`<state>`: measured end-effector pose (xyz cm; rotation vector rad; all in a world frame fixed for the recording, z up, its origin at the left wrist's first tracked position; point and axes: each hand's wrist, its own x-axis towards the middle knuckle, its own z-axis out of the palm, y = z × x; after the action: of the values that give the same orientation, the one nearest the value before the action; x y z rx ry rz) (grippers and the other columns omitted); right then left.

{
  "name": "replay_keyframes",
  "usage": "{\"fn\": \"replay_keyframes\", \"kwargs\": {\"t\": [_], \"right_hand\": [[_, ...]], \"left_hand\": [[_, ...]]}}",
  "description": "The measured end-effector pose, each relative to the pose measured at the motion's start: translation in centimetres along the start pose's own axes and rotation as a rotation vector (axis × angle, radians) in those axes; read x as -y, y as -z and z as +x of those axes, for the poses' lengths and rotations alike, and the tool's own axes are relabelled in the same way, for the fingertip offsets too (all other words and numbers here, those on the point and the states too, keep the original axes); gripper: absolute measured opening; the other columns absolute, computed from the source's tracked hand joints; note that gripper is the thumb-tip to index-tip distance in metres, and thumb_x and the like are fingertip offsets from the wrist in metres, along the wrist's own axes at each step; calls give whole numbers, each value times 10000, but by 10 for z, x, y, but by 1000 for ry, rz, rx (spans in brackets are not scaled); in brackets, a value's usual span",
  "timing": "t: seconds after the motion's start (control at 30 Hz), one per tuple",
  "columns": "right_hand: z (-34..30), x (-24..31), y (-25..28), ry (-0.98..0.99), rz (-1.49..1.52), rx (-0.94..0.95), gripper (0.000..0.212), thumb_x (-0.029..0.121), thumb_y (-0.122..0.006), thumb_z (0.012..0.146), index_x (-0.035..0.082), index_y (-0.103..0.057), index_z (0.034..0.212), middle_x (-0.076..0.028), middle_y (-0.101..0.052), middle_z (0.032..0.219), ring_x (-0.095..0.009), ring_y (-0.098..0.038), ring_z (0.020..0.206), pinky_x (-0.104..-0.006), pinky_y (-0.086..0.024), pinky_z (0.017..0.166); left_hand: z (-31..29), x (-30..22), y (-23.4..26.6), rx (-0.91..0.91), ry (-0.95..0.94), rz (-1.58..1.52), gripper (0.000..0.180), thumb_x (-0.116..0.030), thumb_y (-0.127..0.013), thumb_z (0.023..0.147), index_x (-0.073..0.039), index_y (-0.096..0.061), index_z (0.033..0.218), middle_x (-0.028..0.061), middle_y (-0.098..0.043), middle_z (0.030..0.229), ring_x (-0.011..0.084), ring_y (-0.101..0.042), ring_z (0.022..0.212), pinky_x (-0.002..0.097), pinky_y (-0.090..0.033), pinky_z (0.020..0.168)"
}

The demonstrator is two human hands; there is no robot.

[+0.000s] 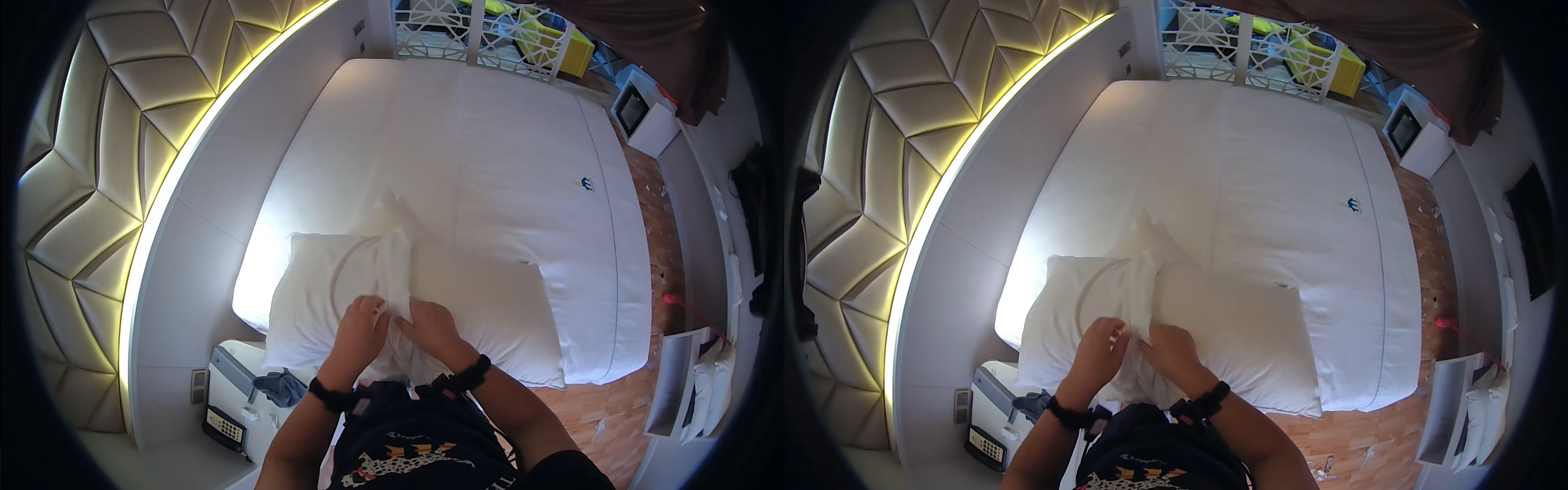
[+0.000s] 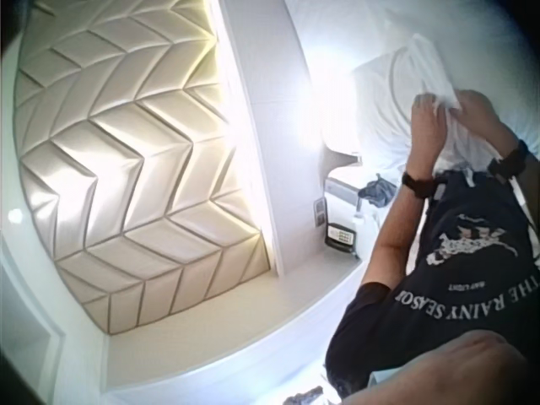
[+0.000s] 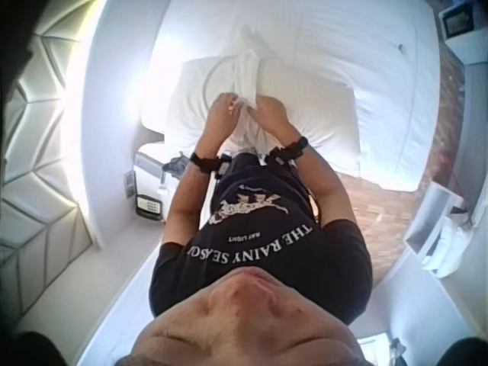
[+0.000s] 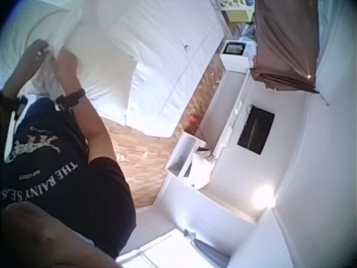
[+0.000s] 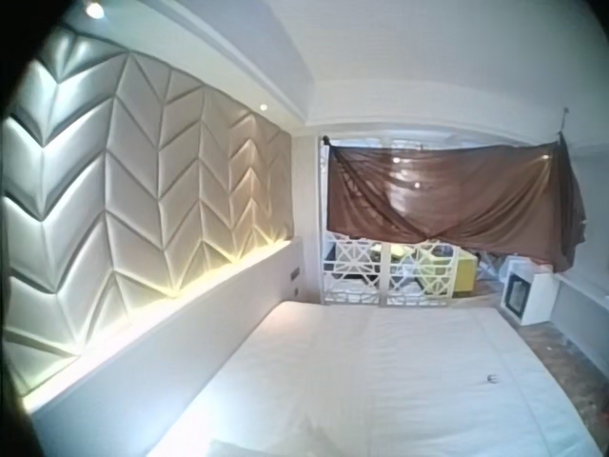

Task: The person inserts a white pillow into a white pillowcase on a bed. They align the corners, pull the case over the pillow, and smooth the surface to complete the task.

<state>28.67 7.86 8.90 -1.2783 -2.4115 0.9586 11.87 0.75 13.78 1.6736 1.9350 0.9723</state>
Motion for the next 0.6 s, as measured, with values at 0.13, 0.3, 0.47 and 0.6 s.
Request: {"fn": "replay_keyframes", "kwargs": {"t": [0.13,0.3,0.47,0.6], "right_hand": [[-50,-21,37,-56,-4,94,386,388,-681,931,8,-710,876,-224,-708,855,-444,-693,865,-522,-537,769],[-95,-61,45,-5,57,135,325,339,-737,916,66,-718,1092,-177,-702,1108,-399,-643,1093,-498,-502,925],[-88,-76,30,-6,-231,-107,777,343,-798,856,121,-479,1529,-148,-427,1604,-383,-334,1516,-561,-246,1222],[-88,-109,3,-67,-332,138,933,414,-782,845,118,-363,1624,-154,-283,1711,-358,-228,1591,-596,-174,1257]], "left_hand": [[19,-7,-25,121,196,296,472,-376,-758,910,82,-682,995,277,-686,998,446,-679,970,480,-571,852],[43,-20,-73,381,340,388,459,-356,-705,908,84,-671,1033,282,-699,1035,440,-699,1007,482,-586,853],[36,6,-103,398,267,337,316,-243,-628,920,61,-651,1004,281,-699,1065,452,-692,1012,517,-568,883],[24,-5,-129,406,69,56,314,-249,-611,947,64,-606,970,316,-672,1051,499,-659,990,551,-527,887]]}}
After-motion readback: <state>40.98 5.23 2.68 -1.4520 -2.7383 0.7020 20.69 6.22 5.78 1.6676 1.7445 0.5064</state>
